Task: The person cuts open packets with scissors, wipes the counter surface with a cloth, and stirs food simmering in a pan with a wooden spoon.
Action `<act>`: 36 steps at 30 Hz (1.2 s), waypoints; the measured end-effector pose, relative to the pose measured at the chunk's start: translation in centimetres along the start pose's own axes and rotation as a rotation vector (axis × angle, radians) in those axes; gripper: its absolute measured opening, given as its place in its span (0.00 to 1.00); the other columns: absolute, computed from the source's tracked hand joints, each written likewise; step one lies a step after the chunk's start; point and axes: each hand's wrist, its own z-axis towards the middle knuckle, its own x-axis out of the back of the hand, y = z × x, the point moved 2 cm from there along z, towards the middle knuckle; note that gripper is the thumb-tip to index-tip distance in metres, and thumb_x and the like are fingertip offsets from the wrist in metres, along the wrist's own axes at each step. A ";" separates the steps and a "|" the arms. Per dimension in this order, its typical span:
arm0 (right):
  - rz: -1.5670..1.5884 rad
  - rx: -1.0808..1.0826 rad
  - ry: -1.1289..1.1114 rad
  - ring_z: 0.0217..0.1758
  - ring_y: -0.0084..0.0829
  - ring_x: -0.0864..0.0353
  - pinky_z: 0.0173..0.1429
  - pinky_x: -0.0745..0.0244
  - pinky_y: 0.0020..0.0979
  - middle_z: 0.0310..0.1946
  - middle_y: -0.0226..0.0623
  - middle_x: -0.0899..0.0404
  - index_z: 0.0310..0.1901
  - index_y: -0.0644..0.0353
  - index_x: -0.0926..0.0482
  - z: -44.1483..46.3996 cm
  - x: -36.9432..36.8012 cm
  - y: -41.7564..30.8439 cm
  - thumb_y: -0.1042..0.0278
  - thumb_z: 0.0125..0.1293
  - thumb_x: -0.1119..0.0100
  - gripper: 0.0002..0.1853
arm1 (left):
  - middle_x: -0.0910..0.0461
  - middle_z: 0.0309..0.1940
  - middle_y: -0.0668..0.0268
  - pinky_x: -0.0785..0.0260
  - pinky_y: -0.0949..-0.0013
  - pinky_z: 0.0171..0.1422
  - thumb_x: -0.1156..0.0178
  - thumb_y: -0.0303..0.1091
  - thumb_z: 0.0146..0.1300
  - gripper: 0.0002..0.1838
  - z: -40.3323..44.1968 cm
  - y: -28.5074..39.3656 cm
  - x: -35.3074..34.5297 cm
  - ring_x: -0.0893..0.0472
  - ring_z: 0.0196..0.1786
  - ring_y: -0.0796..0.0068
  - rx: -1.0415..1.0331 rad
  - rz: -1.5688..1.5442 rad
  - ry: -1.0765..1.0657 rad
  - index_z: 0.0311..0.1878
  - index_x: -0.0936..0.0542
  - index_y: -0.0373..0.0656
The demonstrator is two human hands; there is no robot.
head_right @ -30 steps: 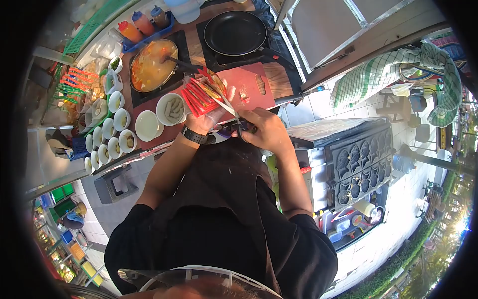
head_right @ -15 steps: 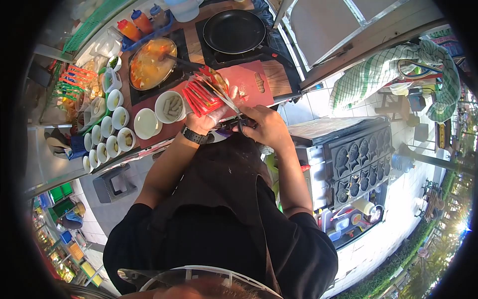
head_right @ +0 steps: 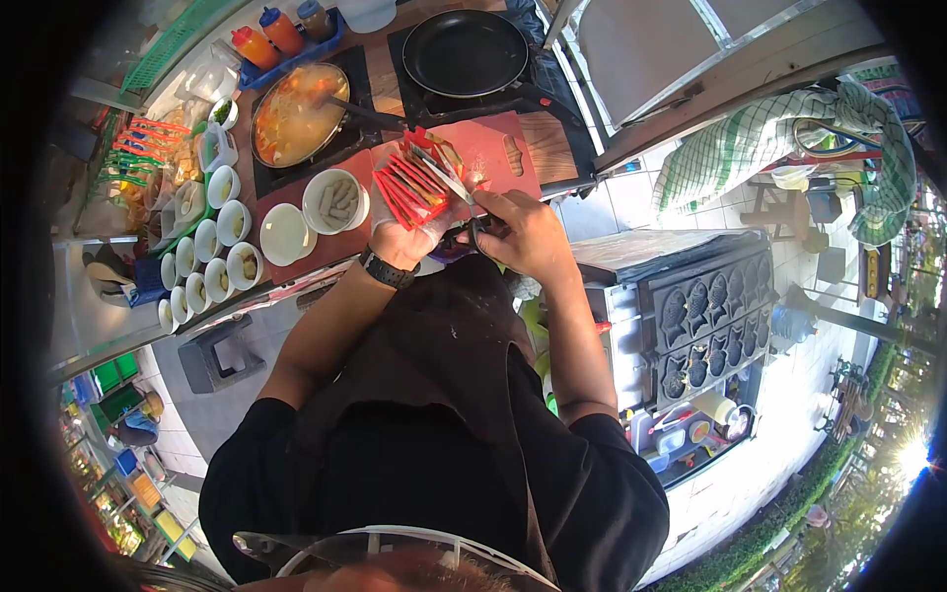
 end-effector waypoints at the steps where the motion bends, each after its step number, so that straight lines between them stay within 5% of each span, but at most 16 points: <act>1: 0.013 0.001 0.007 0.32 0.35 0.14 0.40 0.18 0.36 0.31 0.40 0.16 0.60 0.58 0.14 0.0 -0.1 0.1 0.65 0.53 0.21 0.30 | 0.14 0.50 0.55 0.21 0.42 0.66 0.45 0.64 0.75 0.31 0.1 0.1 0.3 0.15 0.54 0.45 0.000 -0.001 0.001 0.59 0.18 0.44; 3: 0.023 -0.007 0.002 0.32 0.35 0.13 0.41 0.18 0.36 0.32 0.40 0.15 0.60 0.58 0.14 0.0 -0.1 0.1 0.65 0.53 0.20 0.30 | 0.16 0.58 0.53 0.24 0.38 0.72 0.50 0.58 0.79 0.29 0.2 0.2 0.3 0.16 0.60 0.49 0.026 -0.031 -0.249 0.64 0.21 0.42; 6: 0.024 -0.018 -0.005 0.33 0.35 0.13 0.42 0.17 0.36 0.34 0.41 0.15 0.59 0.60 0.14 0.0 0.0 -0.1 0.65 0.52 0.20 0.30 | 0.15 0.56 0.54 0.25 0.38 0.72 0.50 0.58 0.79 0.29 -0.2 0.2 -0.2 0.16 0.59 0.50 0.055 -0.046 -0.306 0.63 0.20 0.42; 10: 0.051 -0.018 0.007 0.35 0.36 0.11 0.44 0.16 0.36 0.38 0.43 0.13 0.60 0.61 0.14 -0.1 0.0 0.2 0.66 0.52 0.22 0.30 | 0.15 0.55 0.54 0.24 0.39 0.72 0.50 0.57 0.79 0.28 -0.4 0.0 -0.3 0.16 0.59 0.51 0.067 -0.079 -0.310 0.62 0.20 0.42; 12: 0.041 -0.026 0.001 0.35 0.37 0.11 0.44 0.15 0.36 0.39 0.43 0.13 0.60 0.61 0.14 -0.1 0.0 0.3 0.66 0.52 0.22 0.30 | 0.14 0.51 0.55 0.19 0.36 0.58 0.52 0.68 0.76 0.35 -0.1 -0.1 0.0 0.16 0.58 0.42 0.045 -0.093 -0.171 0.59 0.17 0.43; 19: 0.015 -0.056 -0.026 0.38 0.40 0.10 0.46 0.15 0.38 0.39 0.44 0.13 0.61 0.59 0.15 -0.1 0.2 0.2 0.65 0.52 0.23 0.31 | 0.14 0.52 0.56 0.20 0.37 0.61 0.52 0.66 0.77 0.34 0.0 -0.4 0.4 0.15 0.58 0.43 0.031 -0.032 -0.113 0.60 0.18 0.43; 21: 0.008 -0.040 -0.024 0.39 0.42 0.10 0.46 0.15 0.39 0.39 0.45 0.13 0.62 0.59 0.15 -0.2 0.1 0.4 0.66 0.53 0.23 0.31 | 0.16 0.57 0.53 0.21 0.33 0.66 0.49 0.58 0.78 0.29 0.3 -0.3 1.0 0.16 0.61 0.46 0.042 -0.093 -0.190 0.65 0.22 0.42; 28: -0.017 -0.018 -0.023 0.40 0.44 0.11 0.46 0.16 0.40 0.38 0.45 0.14 0.65 0.58 0.17 -0.5 -0.3 1.0 0.68 0.55 0.24 0.32 | 0.17 0.59 0.51 0.18 0.36 0.62 0.50 0.59 0.79 0.31 -0.2 -0.7 0.1 0.16 0.61 0.45 0.027 -0.107 -0.203 0.68 0.24 0.41; 30: 0.034 -0.060 -0.036 0.39 0.44 0.11 0.46 0.16 0.40 0.38 0.45 0.14 0.65 0.59 0.17 -0.5 -0.1 0.5 0.68 0.55 0.24 0.32 | 0.15 0.54 0.57 0.19 0.45 0.62 0.52 0.64 0.78 0.32 -0.2 -0.7 0.1 0.14 0.56 0.54 0.035 0.038 -0.160 0.60 0.19 0.44; 36: 0.050 -0.028 -0.018 0.36 0.43 0.14 0.45 0.18 0.41 0.34 0.44 0.16 0.65 0.59 0.18 -0.2 0.3 -0.4 0.67 0.55 0.25 0.32 | 0.15 0.54 0.58 0.18 0.48 0.61 0.53 0.63 0.78 0.31 0.0 -0.7 0.5 0.14 0.55 0.55 0.099 -0.002 -0.182 0.60 0.19 0.43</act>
